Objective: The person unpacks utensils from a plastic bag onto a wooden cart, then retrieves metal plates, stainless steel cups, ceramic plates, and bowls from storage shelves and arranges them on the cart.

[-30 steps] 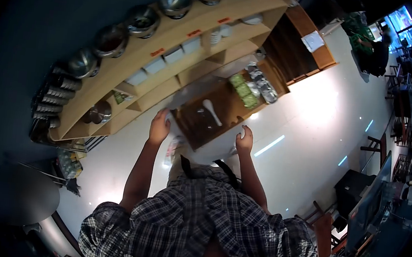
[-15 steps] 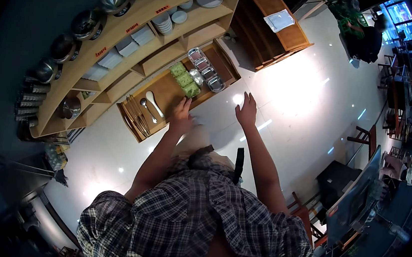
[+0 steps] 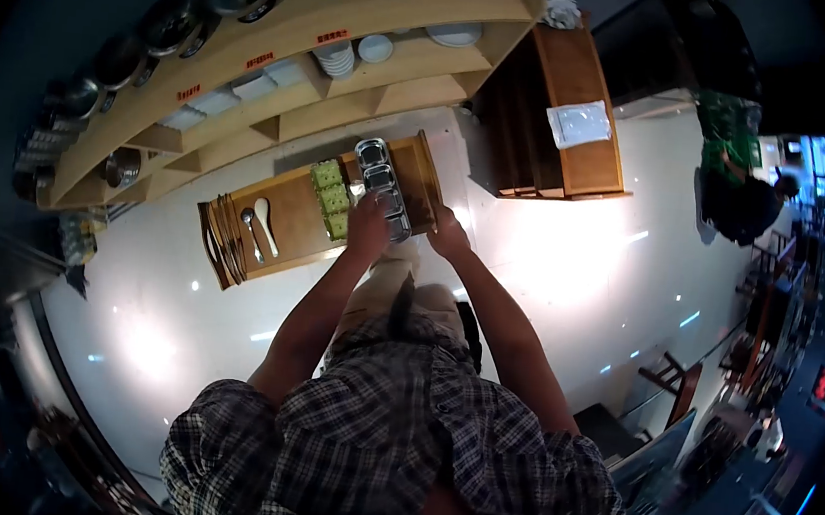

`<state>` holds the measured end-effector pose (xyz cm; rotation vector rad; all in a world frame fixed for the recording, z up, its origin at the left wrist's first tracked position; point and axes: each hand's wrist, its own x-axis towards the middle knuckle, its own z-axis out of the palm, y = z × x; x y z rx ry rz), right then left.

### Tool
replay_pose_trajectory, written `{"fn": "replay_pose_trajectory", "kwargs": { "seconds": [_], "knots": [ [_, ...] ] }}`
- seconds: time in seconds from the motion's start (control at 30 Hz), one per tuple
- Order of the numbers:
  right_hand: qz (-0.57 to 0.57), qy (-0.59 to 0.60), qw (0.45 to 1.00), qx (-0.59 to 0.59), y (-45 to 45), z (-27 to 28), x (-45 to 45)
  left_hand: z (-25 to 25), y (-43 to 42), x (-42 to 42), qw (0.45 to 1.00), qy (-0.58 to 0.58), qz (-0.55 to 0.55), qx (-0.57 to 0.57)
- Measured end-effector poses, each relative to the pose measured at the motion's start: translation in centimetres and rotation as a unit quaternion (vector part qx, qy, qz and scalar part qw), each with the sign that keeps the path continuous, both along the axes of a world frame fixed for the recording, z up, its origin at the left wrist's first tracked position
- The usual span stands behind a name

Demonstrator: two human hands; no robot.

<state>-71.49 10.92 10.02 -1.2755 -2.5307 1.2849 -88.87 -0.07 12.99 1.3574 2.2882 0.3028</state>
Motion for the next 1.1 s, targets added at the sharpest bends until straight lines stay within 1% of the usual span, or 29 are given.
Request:
{"fn": "replay_pose_trajectory", "kwargs": {
  "seconds": [0.03,0.07,0.1,0.13,0.17,0.2,0.23,0.27,0.33,0.37,0.4,0.43,0.47,0.53,0.57,0.6,0.63,0.67,0.7,0.73,0.8,0.83,0.9,1.03,1.07,1.1],
  "knots": [
    [0.025,-0.025,0.999,-0.038,1.2,0.0,0.2,0.0,0.9,0.9,1.0,-0.006,-0.013,0.004],
    [0.049,-0.05,0.995,-0.076,2.4,0.0,0.1,0.0,1.7,1.9,1.0,-0.005,0.001,-0.002],
    [0.076,-0.063,0.99,-0.101,3.5,-2.6,0.1,0.2,2.8,3.0,1.0,0.006,0.012,-0.004],
    [0.091,-0.062,0.989,-0.099,4.6,-2.5,-0.3,0.1,4.3,3.8,1.0,0.017,0.025,-0.002],
    [0.092,-0.059,0.992,-0.063,5.4,-2.4,-0.5,0.0,5.1,4.7,0.998,0.054,0.018,-0.004],
    [0.094,-0.057,0.994,-0.028,6.0,-2.4,-0.7,-0.5,6.1,5.7,0.998,0.054,0.032,-0.006],
    [0.112,-0.09,0.99,-0.011,7.1,-2.7,-1.4,-1.1,7.6,6.4,0.998,0.035,0.044,-0.026],
    [0.128,-0.091,0.988,-0.011,8.2,-3.1,-1.9,-1.7,8.7,7.3,0.997,0.012,0.057,-0.048],
    [0.203,-0.101,0.974,0.005,10.9,-2.5,-3.3,-5.0,10.8,8.8,0.995,0.021,0.076,-0.061],
    [0.242,-0.071,0.967,0.023,12.0,-2.3,-4.0,-6.7,11.4,9.7,0.99,0.05,0.075,-0.107],
    [0.261,-0.07,0.963,0.025,13.1,-3.5,-4.7,-8.2,12.4,10.2,0.983,0.081,0.076,-0.149],
    [0.319,-0.034,0.941,0.107,14.0,-5.0,-5.2,-8.7,13.1,10.7,0.972,0.096,0.114,-0.183],
    [0.373,0.004,0.91,0.179,14.2,-6.3,-5.0,-9.1,13.2,11.3,0.968,0.089,0.133,-0.191],
    [0.41,0.027,0.893,0.182,15.5,-7.4,-5.9,-9.7,13.8,11.5,0.962,0.139,0.144,-0.184],
    [0.405,0.043,0.89,0.203,15.6,-7.8,-5.8,-9.3,13.8,11.8,0.967,0.118,0.168,-0.15],
    [0.397,0.06,0.888,0.224,15.7,-8.1,-5.9,-9.3,13.8,11.9,0.963,0.117,0.184,-0.157],
    [0.41,0.065,0.883,0.218,15.6,-8.3,-5.9,-9.6,13.8,12.2,0.963,0.132,0.184,-0.144],
    [0.4,0.054,0.893,0.201,15.4,-8.3,-5.8,-9.7,13.5,12.4,0.963,0.149,0.181,-0.132],
    [0.389,0.042,0.901,0.187,15.2,-8.6,-5.9,-9.3,13.7,12.4,0.967,0.081,0.201,-0.134],
    [0.397,0.046,0.898,0.185,15.0,-8.7,-5.9,-9.3,13.6,12.4,0.965,0.081,0.211,-0.137],
    [0.395,0.05,0.892,0.212,14.8,-8.8,-6.0,-9.3,13.8,12.5,0.956,0.109,0.191,-0.195],
    [0.404,0.054,0.888,0.212,14.8,-8.7,-6.1,-9.7,13.8,12.5,0.953,0.108,0.201,-0.197],
    [0.419,0.038,0.888,0.186,14.8,-9.1,-6.0,-10.3,13.5,12.7,0.953,0.119,0.22,-0.172],
    [0.417,0.068,0.889,0.177,14.4,-10.2,-6.7,-11.1,12.8,12.6,0.951,0.126,0.243,-0.146],
    [0.424,0.06,0.892,0.147,14.1,-10.6,-6.9,-11.5,12.2,12.1,0.951,0.107,0.238,-0.167],
    [0.43,0.053,0.894,0.118,13.9,-11.1,-6.9,-12.3,11.8,12.2,0.95,0.107,0.254,-0.145]
  ]
}}
